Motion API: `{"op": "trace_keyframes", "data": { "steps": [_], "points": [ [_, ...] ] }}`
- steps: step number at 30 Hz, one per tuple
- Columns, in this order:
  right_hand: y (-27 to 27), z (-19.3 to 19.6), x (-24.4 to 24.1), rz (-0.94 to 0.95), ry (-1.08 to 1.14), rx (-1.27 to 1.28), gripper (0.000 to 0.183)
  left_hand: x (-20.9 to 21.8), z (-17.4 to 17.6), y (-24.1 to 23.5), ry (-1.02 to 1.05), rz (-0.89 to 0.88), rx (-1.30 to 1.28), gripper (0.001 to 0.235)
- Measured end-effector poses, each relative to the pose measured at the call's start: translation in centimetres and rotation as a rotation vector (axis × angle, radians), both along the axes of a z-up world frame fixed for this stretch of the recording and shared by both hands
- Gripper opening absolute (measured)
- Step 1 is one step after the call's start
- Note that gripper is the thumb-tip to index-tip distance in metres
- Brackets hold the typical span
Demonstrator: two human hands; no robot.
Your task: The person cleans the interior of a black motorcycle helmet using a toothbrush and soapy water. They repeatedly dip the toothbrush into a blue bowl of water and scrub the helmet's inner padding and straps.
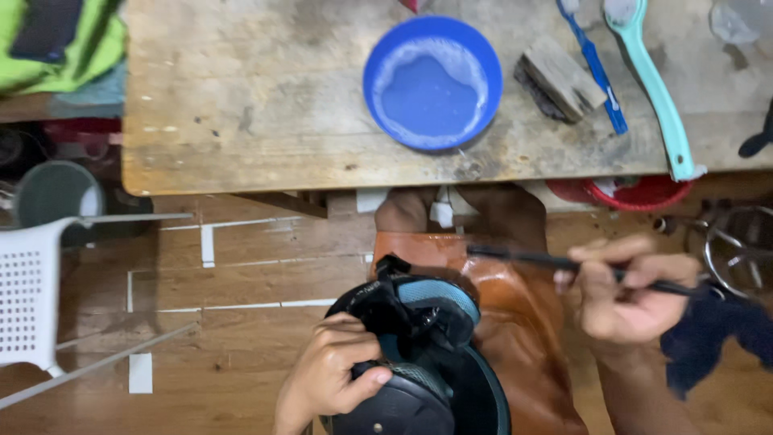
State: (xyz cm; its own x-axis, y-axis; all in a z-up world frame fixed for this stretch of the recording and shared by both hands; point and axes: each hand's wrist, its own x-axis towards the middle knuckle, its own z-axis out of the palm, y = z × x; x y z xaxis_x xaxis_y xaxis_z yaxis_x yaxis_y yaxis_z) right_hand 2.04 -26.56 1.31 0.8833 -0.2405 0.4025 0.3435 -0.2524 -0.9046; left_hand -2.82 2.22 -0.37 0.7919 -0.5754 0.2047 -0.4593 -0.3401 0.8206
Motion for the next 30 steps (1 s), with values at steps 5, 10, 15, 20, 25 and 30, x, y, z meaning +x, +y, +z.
{"op": "trace_keyframes", "data": {
  "steps": [5, 10, 15, 20, 25, 30],
  "points": [
    [4.4, 5.2, 9.4, 0.066, -0.150, -0.144, 0.029, -0.4, 0.1, 0.5, 0.007, 0.012, 0.041, 0.045],
    [5.6, 3.5, 15.2, 0.185, -0.012, -0.368, 0.020, -0.8, -0.2, 1.1, 0.029, 0.056, -0.001, 0.047],
    [4.1, 2.6, 15.1, 0.222, -0.047, -0.143, 0.022, 0.3, -0.1, 0.6, 0.039, 0.037, 0.011, 0.044],
    [-0.4, 2.8, 7.5, 0.096, -0.240, -0.252, 0.021, 1.5, 0.1, -0.7, 0.046, -0.002, 0.045, 0.041],
    [-2.5, -3.2, -2.9, 0.019, 0.131, 0.091, 0.031, 2.7, -0.2, -1.5, 0.068, -0.035, 0.077, 0.042],
    [-1.4, -11.3, -5.1, 0.255, 0.288, -0.009, 0.017, 3.8, 0.5, -3.6, 0.075, -0.034, 0.145, 0.042]
  ]
}}
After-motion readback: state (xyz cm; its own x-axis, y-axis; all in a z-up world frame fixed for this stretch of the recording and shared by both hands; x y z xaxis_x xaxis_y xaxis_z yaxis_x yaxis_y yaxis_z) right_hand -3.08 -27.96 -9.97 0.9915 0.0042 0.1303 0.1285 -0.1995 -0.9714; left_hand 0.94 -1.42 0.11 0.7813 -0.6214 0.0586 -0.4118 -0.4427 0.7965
